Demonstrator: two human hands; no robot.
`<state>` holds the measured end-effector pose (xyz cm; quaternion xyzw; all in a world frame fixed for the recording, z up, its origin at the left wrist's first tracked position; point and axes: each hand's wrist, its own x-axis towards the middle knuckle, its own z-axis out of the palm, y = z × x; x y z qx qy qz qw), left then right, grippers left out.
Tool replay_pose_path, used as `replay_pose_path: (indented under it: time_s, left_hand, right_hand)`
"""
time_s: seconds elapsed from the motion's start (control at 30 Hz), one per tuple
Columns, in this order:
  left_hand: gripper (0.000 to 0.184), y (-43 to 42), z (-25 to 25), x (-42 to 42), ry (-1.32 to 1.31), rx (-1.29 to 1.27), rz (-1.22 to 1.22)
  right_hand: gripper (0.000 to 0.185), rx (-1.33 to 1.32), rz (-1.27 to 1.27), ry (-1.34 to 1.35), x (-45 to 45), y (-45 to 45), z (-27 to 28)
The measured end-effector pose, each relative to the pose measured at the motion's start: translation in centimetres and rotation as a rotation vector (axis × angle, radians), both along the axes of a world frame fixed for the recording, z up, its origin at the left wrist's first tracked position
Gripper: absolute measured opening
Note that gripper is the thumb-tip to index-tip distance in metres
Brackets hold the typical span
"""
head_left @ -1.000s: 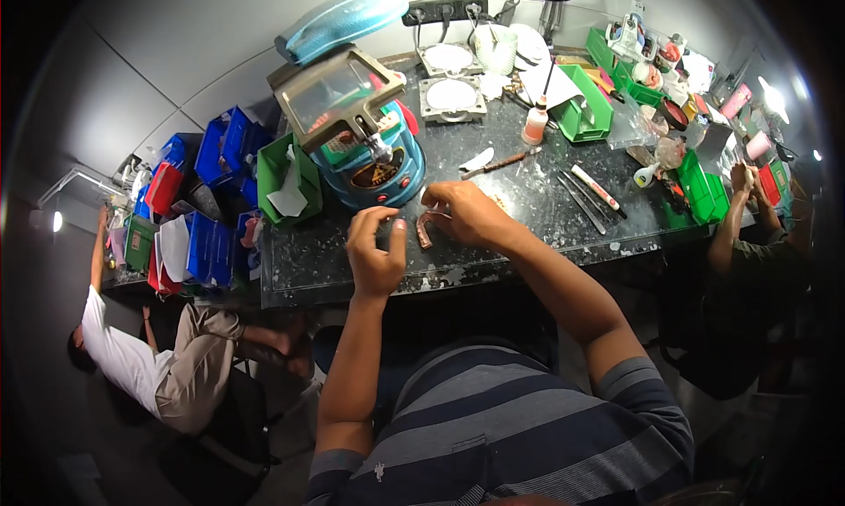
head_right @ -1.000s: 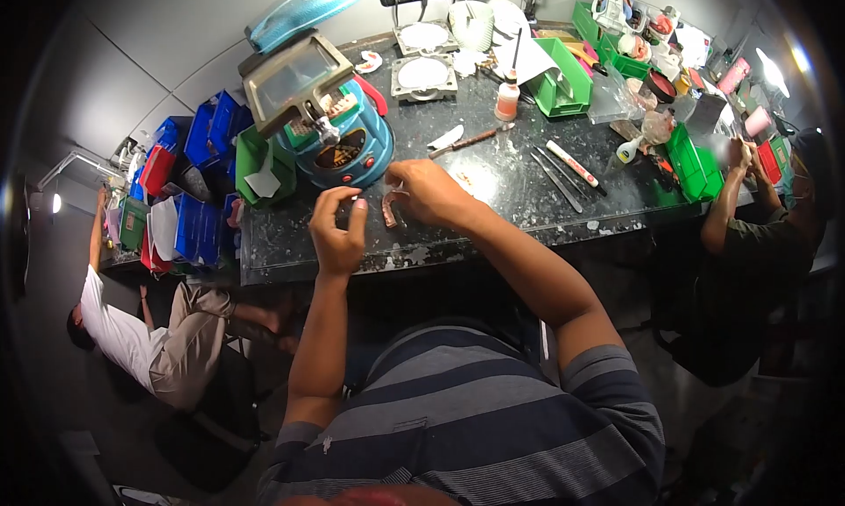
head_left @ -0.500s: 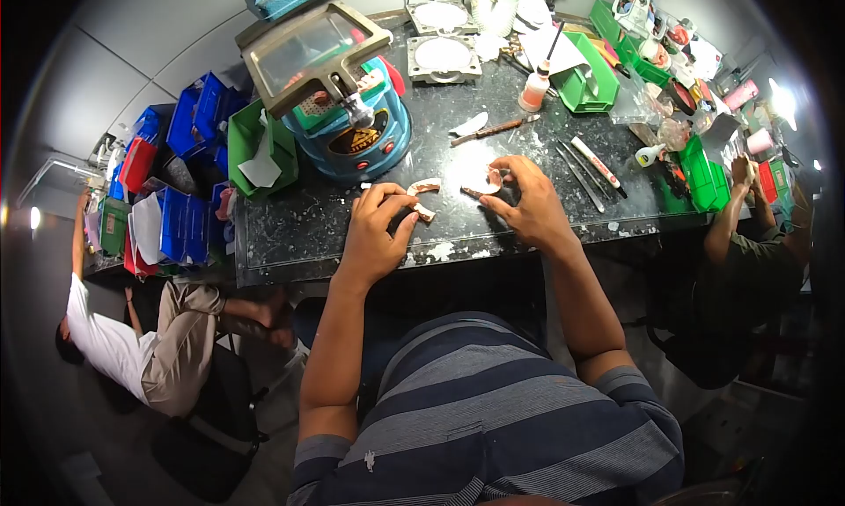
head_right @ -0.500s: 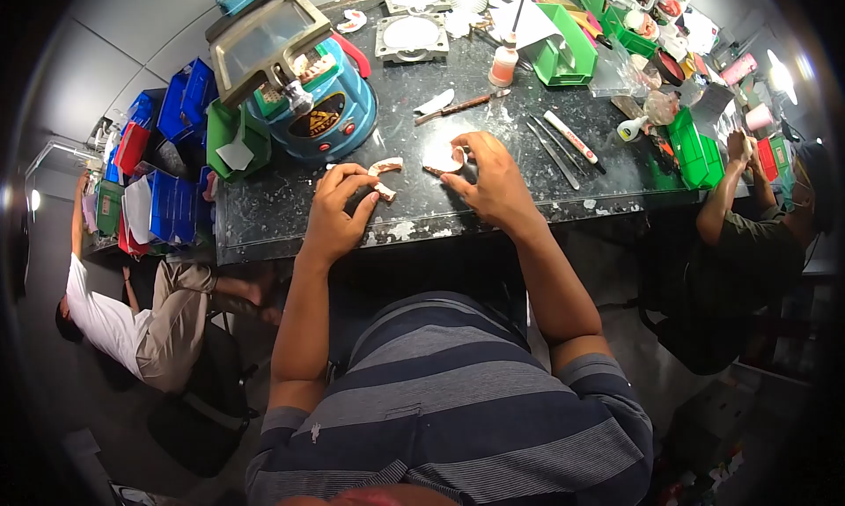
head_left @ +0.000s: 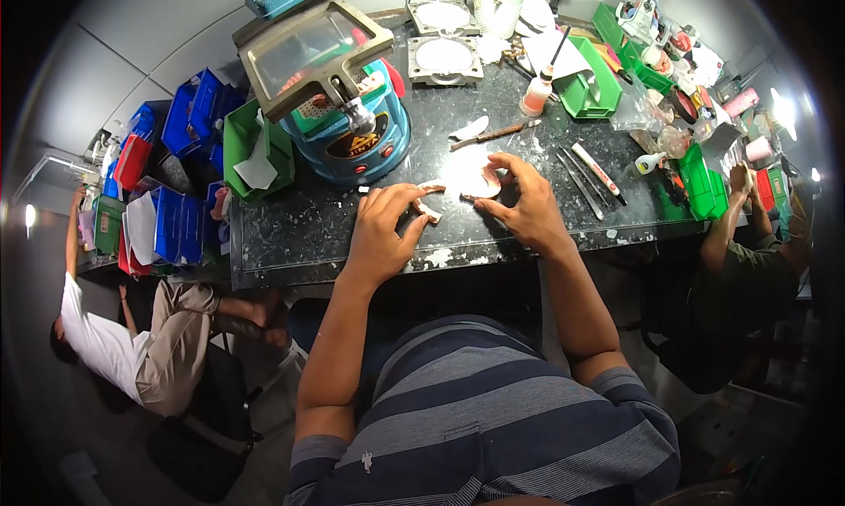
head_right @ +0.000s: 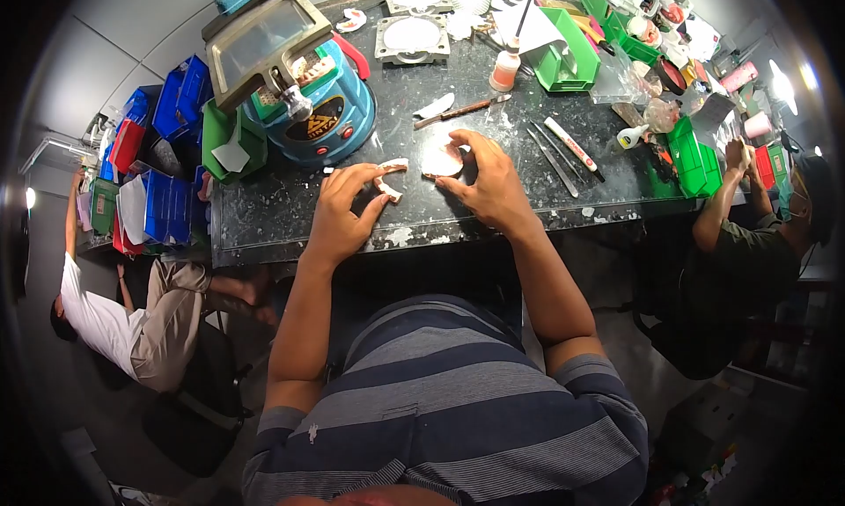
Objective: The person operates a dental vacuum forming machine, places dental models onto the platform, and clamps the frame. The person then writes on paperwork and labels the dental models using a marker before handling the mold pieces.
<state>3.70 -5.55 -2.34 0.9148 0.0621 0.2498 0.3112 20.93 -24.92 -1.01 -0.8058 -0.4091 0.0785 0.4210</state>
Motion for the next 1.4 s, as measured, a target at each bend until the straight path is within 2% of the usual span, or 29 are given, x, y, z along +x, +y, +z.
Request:
replay_pose_path:
  time_s: [0.17, 0.27, 0.67, 0.77, 0.87, 1.0, 1.03, 1.07, 1.13, 1.17, 1.2, 1.33, 1.4]
  left_hand:
    - [0.053, -0.3, 0.6, 1.0, 0.059, -0.185, 0.015]
    - [0.058, 0.1, 0.4, 1.2, 0.069, -0.199, 0.001]
    - [0.058, 0.7, -0.8, 1.1, 0.011, -0.150, -0.026]
    - [0.057, 0.7, -0.1, 0.9, 0.112, -0.092, -0.030]
    - [0.058, 0.6, -0.6, 1.1, 0.061, -0.027, -0.041]
    - [0.056, 0.4, -0.6, 1.1, 0.028, 0.028, -0.044]
    - [0.055, 0.4, -0.8, 1.1, 0.032, 0.035, -0.045]
    - [0.053, 0.4, -1.0, 1.0, 0.011, 0.052, -0.046]
    - [0.045, 0.4, -1.4, 1.0, -0.134, 0.024, -0.037]
    - [0.031, 0.5, -1.5, 1.0, -0.335, 0.099, 0.036]
    - [0.018, 0.7, -1.0, 0.5, -0.501, 0.177, 0.156]
    - [0.012, 5.0, 2.2, -0.3, -0.831, 0.266, 0.507]
    - [0.017, 8.4, 4.2, 0.2, -0.815, 0.235, 0.626]
  right_hand:
    - [0.053, 0.085, -0.039, -0.007, 0.6, 0.3, -0.1]
    - [0.052, 0.115, -0.056, -0.002, 0.8, 0.6, 0.4]
    - [0.049, 0.033, -0.104, -0.104, 1.1, 0.4, -0.6]
    - [0.047, 0.079, -0.070, -0.263, 1.3, 0.6, -1.3]
    - [0.046, 0.029, -0.062, -0.370, 0.5, 1.2, -0.5]
    - [0.037, 0.052, 0.028, -0.378, -0.1, 2.1, 0.1]
    - [0.034, 0.083, 0.045, -0.304, -0.8, 2.6, 0.7]
    - [0.034, 0.123, 0.064, -0.189, -1.2, 3.2, 0.8]
    - [0.032, 0.074, 0.086, -0.204, -1.8, 3.7, 1.2]
    - [0.031, 0.028, 0.107, -0.415, -1.5, 3.8, 1.1]
    - [0.030, 0.057, 0.107, -0.378, -1.8, 4.0, 1.0]
    - [0.028, 0.099, 0.061, -0.371, -2.1, 3.7, 0.2]
    - [0.027, 0.160, 0.013, -0.494, -1.3, 3.3, -0.4]
